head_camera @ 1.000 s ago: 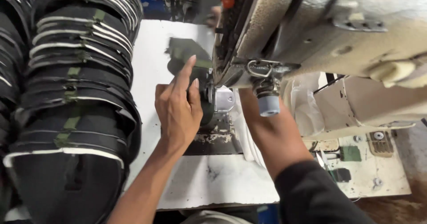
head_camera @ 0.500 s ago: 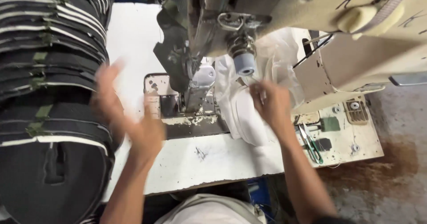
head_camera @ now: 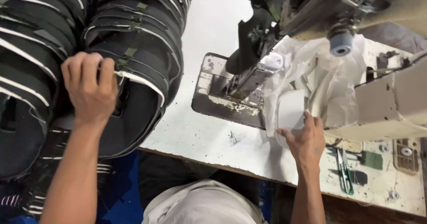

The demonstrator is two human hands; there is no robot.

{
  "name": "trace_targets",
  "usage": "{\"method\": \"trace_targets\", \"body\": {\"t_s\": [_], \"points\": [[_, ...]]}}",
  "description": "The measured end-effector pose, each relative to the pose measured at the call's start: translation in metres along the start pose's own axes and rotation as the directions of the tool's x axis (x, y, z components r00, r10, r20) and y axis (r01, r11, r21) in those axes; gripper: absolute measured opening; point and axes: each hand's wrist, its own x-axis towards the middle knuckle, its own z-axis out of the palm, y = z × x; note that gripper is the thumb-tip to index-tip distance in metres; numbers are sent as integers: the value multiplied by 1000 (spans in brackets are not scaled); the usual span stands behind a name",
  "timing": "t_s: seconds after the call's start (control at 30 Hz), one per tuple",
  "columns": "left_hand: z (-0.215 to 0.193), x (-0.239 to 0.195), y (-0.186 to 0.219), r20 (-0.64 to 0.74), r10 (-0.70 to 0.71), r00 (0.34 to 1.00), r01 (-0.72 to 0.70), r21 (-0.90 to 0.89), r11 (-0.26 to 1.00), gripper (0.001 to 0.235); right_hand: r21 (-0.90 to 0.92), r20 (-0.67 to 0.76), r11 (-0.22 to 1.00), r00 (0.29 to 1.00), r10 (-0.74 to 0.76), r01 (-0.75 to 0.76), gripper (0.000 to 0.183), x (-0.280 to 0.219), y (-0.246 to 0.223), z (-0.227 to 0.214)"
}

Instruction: The person repeatedly picks up black sandals from a stack, places a white paper insert into the strap, and sews the strap using a sewing machine. The person then removes the finished sandal and repeats the process for multiple items.

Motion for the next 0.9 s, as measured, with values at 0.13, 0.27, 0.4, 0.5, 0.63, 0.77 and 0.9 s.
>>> {"method": "trace_targets", "body": {"t_s": [0.13,0.27,0.4,0.5,0.63,0.77,0.9], "points": [[1,13,-9,108,120,987,-121,6,993,16,110,28,994,999,24,-27,80,10,29,15],[-3,6,-7,170,159,973,-169,48,984,10,437,109,886,987,116,-153,45,24,49,9],[-13,14,0,332,134,934,-210,206,956,6,692,-55,713,993,-103,112,25,37,29,-24],[-21,32,7,357,145,923,-229,204,952,6,521,-252,748,911,-326,412,33,49,30,-21],[-33,45,11,315,191,930,-246,143,959,4,343,-69,881,944,-322,326,45,51,61,11],[-24,62,26,300,218,929,-260,105,960,4,257,-94,875,912,-399,409,50,31,59,14],[-32,69,28,276,218,936,-257,111,960,6,151,-124,950,959,-255,272,34,8,17,6]]}}
